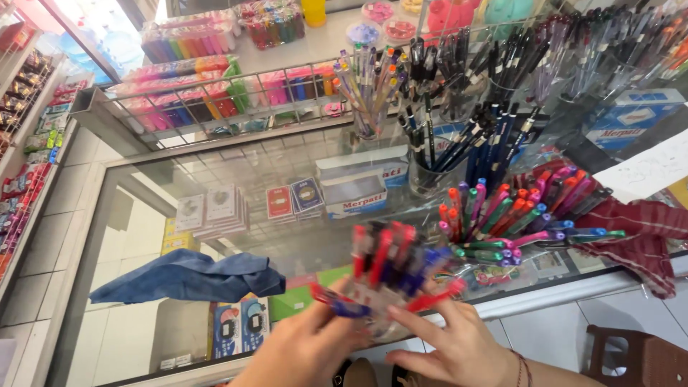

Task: Cleaning the glass display case and organizing pens and pencils in a stationery store.

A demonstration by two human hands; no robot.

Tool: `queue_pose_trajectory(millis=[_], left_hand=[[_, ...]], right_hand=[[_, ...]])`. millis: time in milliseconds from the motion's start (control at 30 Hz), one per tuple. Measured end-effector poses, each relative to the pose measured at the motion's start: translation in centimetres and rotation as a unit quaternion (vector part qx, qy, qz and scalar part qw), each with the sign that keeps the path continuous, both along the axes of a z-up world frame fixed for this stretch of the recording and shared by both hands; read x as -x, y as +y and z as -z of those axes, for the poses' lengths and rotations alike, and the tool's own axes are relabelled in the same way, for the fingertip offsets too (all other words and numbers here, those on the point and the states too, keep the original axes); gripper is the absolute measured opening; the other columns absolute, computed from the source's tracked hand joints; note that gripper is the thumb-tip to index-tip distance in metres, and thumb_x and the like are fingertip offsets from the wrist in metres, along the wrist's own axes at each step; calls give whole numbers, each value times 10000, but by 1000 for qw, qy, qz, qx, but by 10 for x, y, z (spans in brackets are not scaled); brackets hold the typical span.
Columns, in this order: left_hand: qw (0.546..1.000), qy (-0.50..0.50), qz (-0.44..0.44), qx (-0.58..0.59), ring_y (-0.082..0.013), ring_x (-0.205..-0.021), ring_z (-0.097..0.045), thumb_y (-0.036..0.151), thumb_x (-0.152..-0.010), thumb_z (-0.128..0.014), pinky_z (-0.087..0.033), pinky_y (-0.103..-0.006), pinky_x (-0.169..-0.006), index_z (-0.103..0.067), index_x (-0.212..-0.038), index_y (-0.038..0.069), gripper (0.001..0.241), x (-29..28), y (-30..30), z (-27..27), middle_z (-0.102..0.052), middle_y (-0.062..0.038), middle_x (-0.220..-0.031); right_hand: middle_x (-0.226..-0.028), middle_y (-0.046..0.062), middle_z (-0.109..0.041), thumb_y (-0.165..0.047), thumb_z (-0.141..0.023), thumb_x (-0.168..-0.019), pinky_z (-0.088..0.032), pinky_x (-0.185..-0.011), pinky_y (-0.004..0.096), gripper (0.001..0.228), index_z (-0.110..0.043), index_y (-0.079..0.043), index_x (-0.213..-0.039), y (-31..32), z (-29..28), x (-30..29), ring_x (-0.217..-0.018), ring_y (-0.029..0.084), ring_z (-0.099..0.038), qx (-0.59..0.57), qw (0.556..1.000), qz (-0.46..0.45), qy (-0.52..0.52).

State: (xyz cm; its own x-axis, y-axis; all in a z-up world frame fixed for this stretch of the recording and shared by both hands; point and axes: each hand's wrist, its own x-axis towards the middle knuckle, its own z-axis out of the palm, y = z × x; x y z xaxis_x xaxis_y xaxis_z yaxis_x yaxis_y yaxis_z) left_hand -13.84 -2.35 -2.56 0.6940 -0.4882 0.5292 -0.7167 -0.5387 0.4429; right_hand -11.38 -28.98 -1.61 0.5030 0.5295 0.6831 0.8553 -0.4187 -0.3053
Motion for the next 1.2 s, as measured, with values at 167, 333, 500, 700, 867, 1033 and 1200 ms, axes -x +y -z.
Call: queue_pose_trajectory(millis=[167,333,500,700,867,1033,1200], left_hand=[[998,9,58,-38,-373,-946,-743,96,-839,-764,-611,-384,-734,-670,-1166,91,341,-17,-15,-15,-560,-360,-1420],[971,-191,138,-45,-337,-888,-723,262,-874,-740,-602,-382,-706,-684,-1239,86,410,-76,-20,-35,-590,-322,-1242],[942,-286,84,-153,-272,-732,-661,184,-812,-687,-538,-410,-582,-585,-974,84,216,-203,-19,16,-601,-74,-824],[957,-115,-117,-240,-363,-603,-705,281,-941,-608,-542,-488,-478,-489,-1422,85,532,-303,-29,21,-694,-173,-918],[962,-81,-164,-201,-419,-651,-704,250,-940,-590,-541,-531,-519,-497,-1411,92,506,-335,-52,24,-711,-224,-920],[957,-40,-207,-198,-448,-717,-701,202,-946,-578,-542,-555,-597,-566,-1192,63,282,-358,-46,54,-707,-240,-811],[967,-5,-211,-140,-478,-770,-681,103,-862,-617,-524,-571,-663,-565,-1097,19,255,-321,-38,43,-683,-275,-806]], right_hand=[[-1116,116,-724,-314,-957,-690,-577,-795,380,502,-730,-113,-1090,-18,45,5,-961,293,-726,21,995,42,84],[-1050,103,-722,-240,-953,-656,-579,-790,360,361,-734,-126,-920,-48,59,21,-936,255,-729,-23,988,100,114],[-1120,120,-709,-257,-979,-566,-611,-786,297,501,-766,-98,-991,-112,90,65,-921,188,-771,-73,956,236,160],[-1097,104,-708,-245,-944,-512,-575,-882,334,387,-755,-131,-831,-193,50,110,-975,188,-737,2,903,417,101],[-888,79,-721,-230,-904,-692,-525,-776,344,302,-746,-80,-902,-213,1,88,-824,217,-649,44,810,577,91],[-889,69,-730,-242,-878,-917,-481,-813,352,221,-738,-74,-952,-265,4,11,-814,221,-583,37,817,575,25],[-1197,183,-519,-278,-834,-796,-579,-787,332,296,-685,-79,-956,-272,-17,-91,-968,268,-633,-145,881,444,71]])
